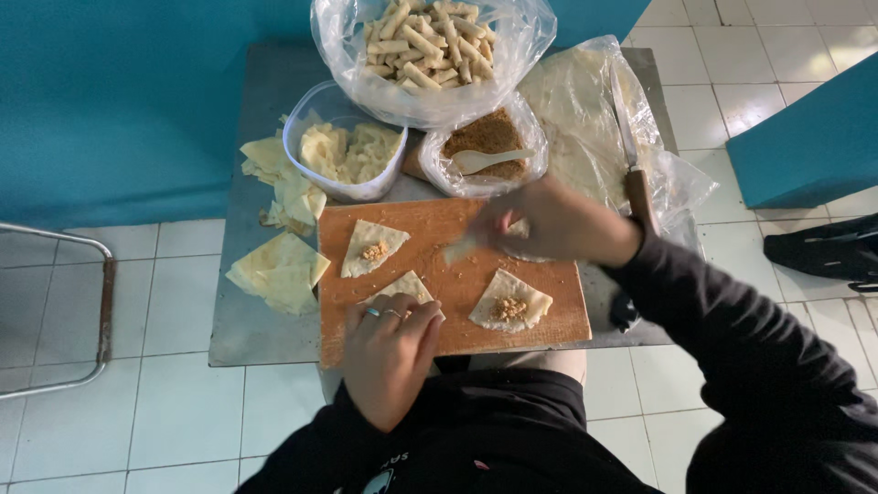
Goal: The person cuts thin dough sheets into triangular pieces on a wooden board, then spoons a brown filling from a plastic bag onto each triangle and folds the dough over the filling, arranging the folded pastries on the board.
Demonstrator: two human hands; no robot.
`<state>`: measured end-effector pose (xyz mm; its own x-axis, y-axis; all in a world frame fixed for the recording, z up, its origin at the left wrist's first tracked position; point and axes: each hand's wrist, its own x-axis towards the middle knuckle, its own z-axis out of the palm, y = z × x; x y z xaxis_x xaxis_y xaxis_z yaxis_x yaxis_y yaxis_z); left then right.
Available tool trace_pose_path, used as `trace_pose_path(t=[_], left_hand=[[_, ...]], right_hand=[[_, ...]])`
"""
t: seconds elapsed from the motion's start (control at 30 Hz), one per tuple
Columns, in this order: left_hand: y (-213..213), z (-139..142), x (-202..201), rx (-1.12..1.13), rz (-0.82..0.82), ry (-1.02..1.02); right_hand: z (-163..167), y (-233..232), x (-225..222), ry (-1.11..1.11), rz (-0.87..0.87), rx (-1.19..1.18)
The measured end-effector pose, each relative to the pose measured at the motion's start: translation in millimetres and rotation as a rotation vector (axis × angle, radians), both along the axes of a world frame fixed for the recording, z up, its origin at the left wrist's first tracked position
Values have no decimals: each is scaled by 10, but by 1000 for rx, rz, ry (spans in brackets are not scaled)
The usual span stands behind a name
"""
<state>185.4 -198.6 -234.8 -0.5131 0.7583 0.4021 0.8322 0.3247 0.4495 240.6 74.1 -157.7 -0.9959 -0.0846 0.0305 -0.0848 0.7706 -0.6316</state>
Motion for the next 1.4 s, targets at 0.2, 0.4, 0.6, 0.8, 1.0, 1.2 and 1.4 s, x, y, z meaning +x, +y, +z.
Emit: trace_pose_path(t=[0.2,0.4,0.6,0.8,1.0,1.2,1.4], left_hand=[[203,-397,281,-20,115,228],[285,-562,435,-23,131,257],[355,-541,566,-12,161,138],[452,-472,611,96,101,51],[585,-475,580,190,-38,-113],[677,-495,636,245,-14,-55],[728,-461,650,210,30,-24]], right_hand=[[220,151,100,552,-143,-29],[-105,-260,903,229,-449,212],[-618,-632,1350,214,-690,271],[-952,-776,1346,263,-857,240],[-1046,-888,1305,309,-893,125],[-1036,-1006,1272,402,-915,28],[-1073,-1031,1223,510,-914,49]])
